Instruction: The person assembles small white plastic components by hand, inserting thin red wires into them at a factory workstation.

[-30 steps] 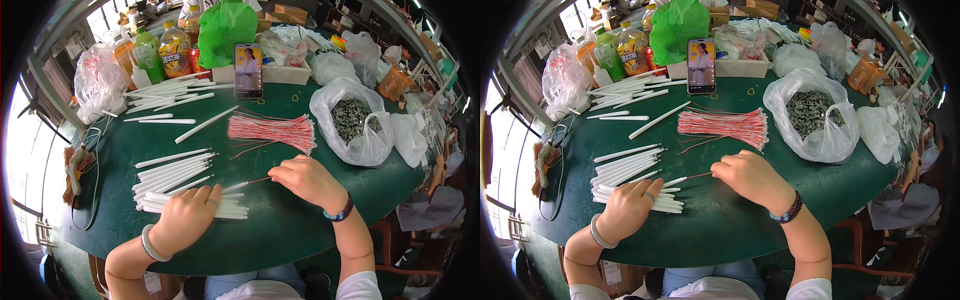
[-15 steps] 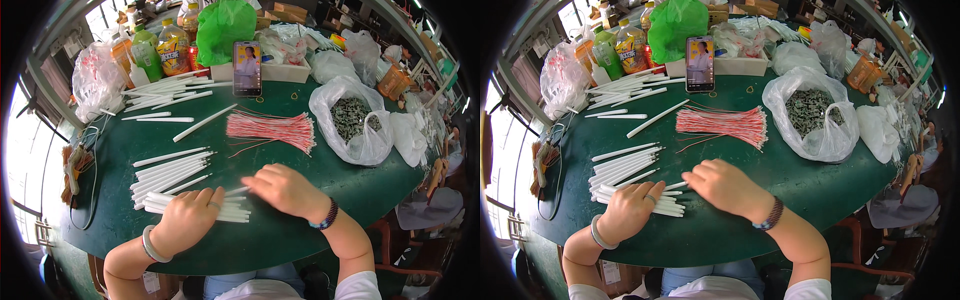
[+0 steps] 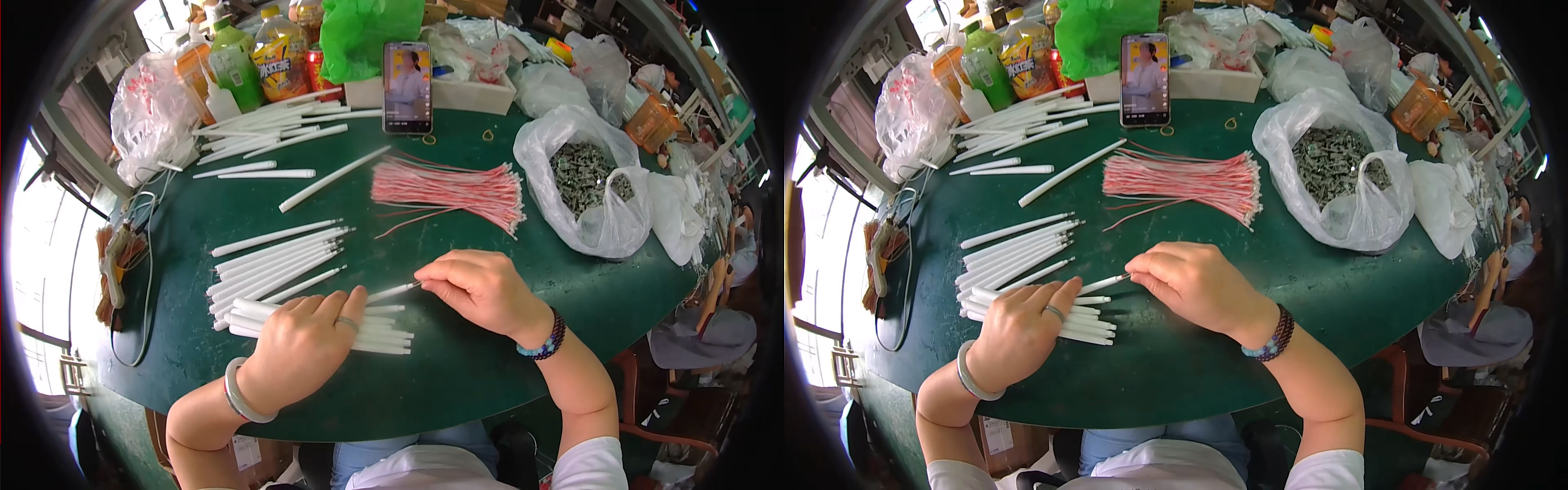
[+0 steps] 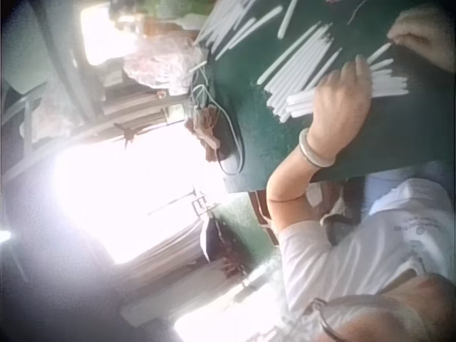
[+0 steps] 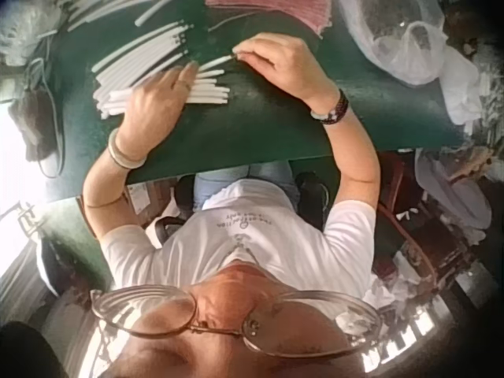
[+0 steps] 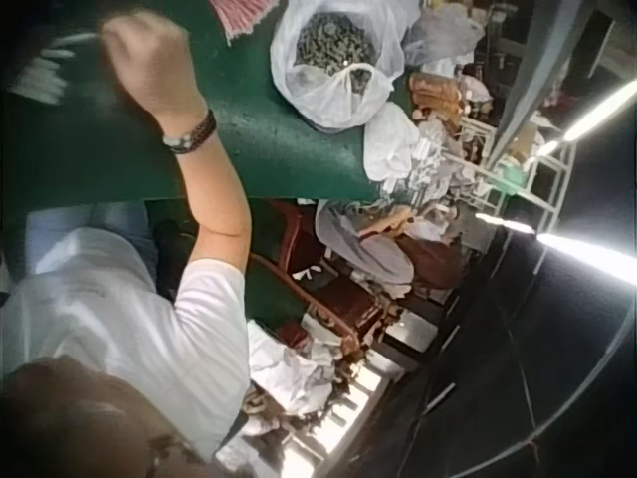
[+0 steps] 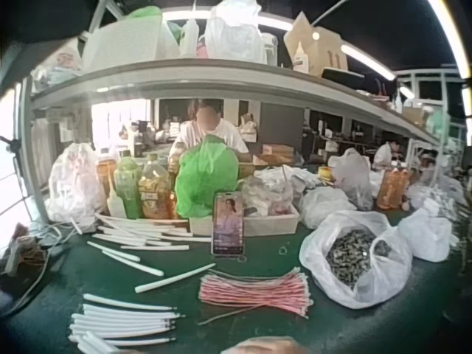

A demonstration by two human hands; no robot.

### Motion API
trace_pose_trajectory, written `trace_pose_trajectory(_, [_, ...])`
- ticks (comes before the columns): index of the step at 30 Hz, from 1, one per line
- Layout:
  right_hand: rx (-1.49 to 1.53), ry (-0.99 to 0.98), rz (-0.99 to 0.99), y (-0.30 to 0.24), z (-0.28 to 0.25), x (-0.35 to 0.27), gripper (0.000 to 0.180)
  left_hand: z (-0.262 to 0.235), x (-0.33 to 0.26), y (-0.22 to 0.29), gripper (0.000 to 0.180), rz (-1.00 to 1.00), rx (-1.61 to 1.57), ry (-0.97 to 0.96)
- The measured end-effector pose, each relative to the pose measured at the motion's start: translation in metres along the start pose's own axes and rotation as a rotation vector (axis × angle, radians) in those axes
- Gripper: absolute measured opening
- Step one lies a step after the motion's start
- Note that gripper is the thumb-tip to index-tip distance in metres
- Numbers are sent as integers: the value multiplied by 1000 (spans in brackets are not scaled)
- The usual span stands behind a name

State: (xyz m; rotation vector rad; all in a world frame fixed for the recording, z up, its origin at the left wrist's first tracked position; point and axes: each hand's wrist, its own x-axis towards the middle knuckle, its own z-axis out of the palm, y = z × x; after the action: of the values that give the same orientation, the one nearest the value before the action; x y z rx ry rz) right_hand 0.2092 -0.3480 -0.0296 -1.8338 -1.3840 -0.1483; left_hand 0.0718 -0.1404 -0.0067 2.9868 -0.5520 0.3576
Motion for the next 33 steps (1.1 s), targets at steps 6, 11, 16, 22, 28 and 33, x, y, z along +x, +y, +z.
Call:
trace_pose_trajectory(6, [-56,67,-75,-4,5,0,11,4,1,-2,47,53,27,88])
trace_pose_trajectory(11, [-77,61,-107,-6,5,-2,14,1,0,2,50,26,-30,48])
trace_pose_trajectory(16, [-140,63,-136,-9,4,-2,16,6,1,0,49,98,71,154])
trace_pose_trajectory(22, [-308,54,69,18,-13,4,19,9,-5,-4,35,-37,199,-65])
trace_pose_trajectory(28, [-803,60,209,87,-51,-19,11,17,-5,-6,21,-179,344,-220])
trace_pose_trajectory(33, [-838,134,184,78,-53,-14,9,19,-6,-14,20,-233,413,-244])
